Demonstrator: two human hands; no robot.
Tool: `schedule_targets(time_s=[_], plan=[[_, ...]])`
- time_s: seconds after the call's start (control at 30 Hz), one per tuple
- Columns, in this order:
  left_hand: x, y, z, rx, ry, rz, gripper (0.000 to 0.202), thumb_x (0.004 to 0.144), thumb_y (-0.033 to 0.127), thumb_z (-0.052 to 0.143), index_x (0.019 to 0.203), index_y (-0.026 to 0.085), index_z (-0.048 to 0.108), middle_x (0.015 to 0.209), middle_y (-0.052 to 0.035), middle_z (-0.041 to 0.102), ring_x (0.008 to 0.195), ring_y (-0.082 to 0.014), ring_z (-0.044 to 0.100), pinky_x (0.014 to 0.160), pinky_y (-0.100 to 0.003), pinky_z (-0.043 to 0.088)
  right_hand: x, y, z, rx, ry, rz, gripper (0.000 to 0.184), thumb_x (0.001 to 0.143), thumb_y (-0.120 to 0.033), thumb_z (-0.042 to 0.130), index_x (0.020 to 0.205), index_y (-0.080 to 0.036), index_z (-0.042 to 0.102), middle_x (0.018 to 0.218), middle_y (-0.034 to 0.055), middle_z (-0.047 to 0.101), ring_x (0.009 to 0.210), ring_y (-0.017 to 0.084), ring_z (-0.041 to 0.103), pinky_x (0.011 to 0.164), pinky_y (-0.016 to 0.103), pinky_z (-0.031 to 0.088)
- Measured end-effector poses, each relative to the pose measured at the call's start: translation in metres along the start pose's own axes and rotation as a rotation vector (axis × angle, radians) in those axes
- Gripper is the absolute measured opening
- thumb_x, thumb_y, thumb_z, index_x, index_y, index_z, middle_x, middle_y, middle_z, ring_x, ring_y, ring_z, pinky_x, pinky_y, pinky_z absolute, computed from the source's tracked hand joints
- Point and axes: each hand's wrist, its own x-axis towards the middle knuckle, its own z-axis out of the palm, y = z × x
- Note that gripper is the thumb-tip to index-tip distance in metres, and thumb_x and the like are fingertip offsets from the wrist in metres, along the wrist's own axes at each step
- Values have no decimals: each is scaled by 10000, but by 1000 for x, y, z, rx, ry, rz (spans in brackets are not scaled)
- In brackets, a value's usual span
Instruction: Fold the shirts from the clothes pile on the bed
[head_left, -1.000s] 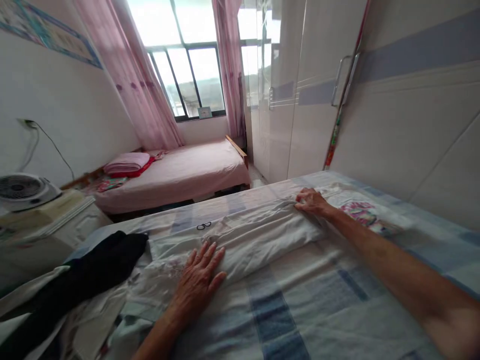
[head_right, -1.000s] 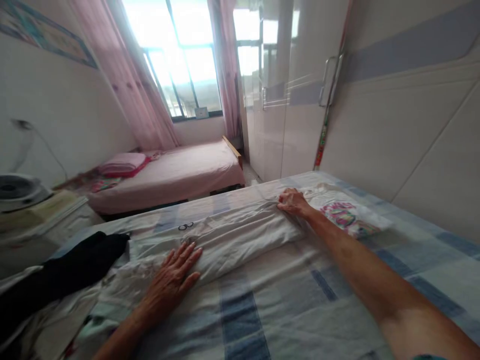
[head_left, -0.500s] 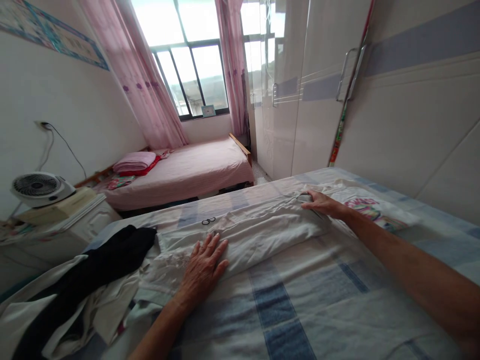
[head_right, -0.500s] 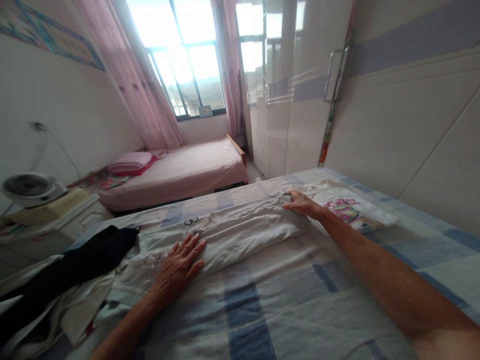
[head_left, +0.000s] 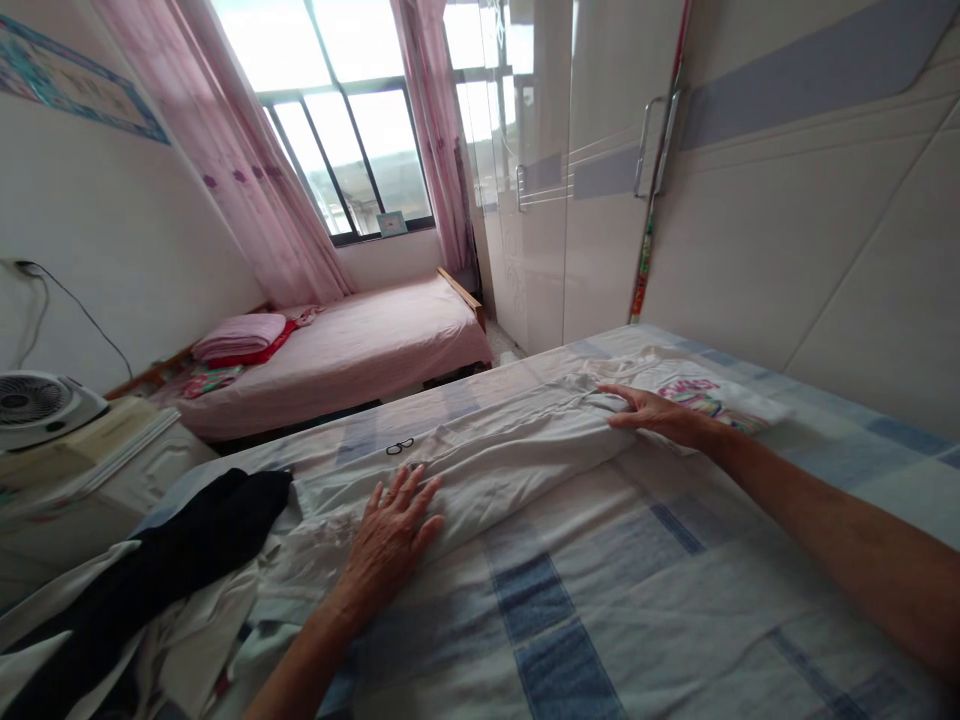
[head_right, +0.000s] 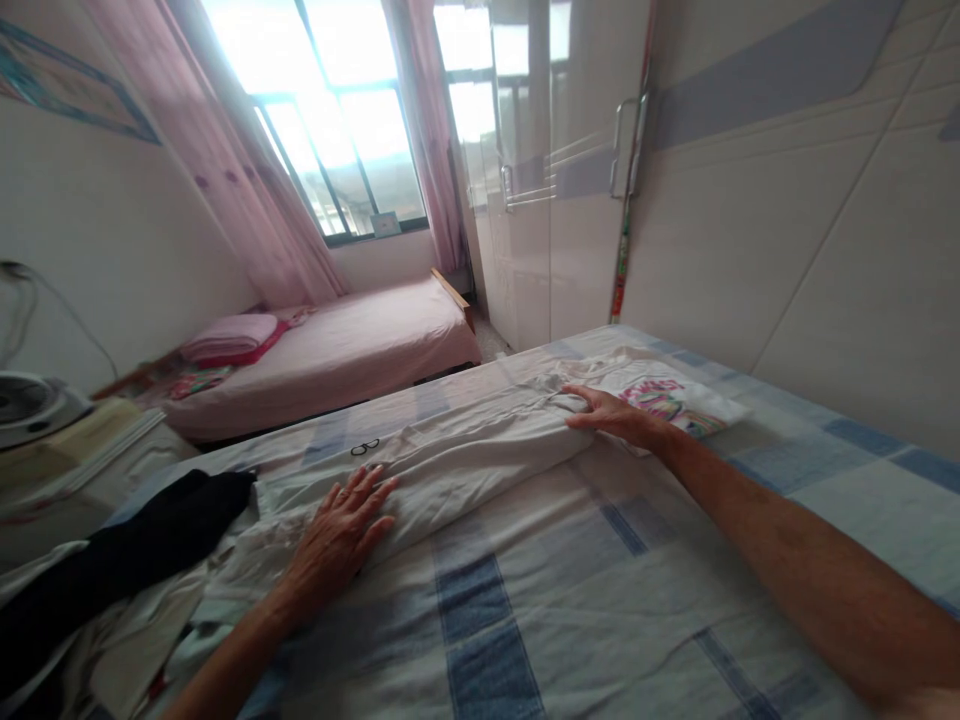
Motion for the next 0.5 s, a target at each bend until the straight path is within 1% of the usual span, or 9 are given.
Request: schedule_targets(time_s=[0.1,0.2,0.23,0.3,0.37,0.43,0.5], plan=[[3,-1,1,3,-23,2,461,936,436,355,1371,301,431,1471,-39,369,1380,-271,265,1078,-539,281,-8,-1,3,-11,67,18,769,699,-512,626,1370,-174,461,1312,90,550,1087,292,571,937,368,456],[4,-6,6,7,-45,12,477,932,446,359,1385,303,407,1477,-47,355,1379,-279,265,1072,-539,286,-12,-1,7,-41,94,-1,750,688,-445,645,1364,-174,465,1156,78,640,996,275,610,845,350,505],[5,-7,7,9,-39,16,481,929,449,366,1384,302,409,1476,-49,357,1378,-281,266,1070,-537,289,-13,0,8,-45,94,-13,742,694,-428,639,1369,-183,457,1134,68,650,995,271,611,842,349,506],[5,-8,6,18,0,29,469,924,440,382,1364,291,443,1459,-55,389,1372,-285,280,1069,-537,291,-13,0,8,-85,101,-30,725,688,-392,634,1363,-192,461,1172,59,637,1067,276,583,913,368,472],[6,-3,3,26,63,69,431,925,401,396,1319,262,504,1418,-65,449,1357,-286,308,1075,-539,283,-13,1,8,-168,111,-19,714,663,-358,636,1337,-177,491,1281,70,576,1189,292,505,1020,385,385],[7,10,-2,11,112,168,394,918,373,425,1261,229,554,1362,-79,510,1321,-281,367,1077,-520,293,-12,1,10,-228,105,10,701,661,-361,631,1322,-160,505,1361,84,508,1261,299,437,1072,386,315],[10,30,-8,-29,121,283,379,890,380,488,1218,210,572,1298,-93,555,1241,-269,453,1039,-469,360,-11,-2,14,-236,102,29,710,673,-392,632,1332,-168,491,1377,82,492,1270,300,426,1072,388,313]])
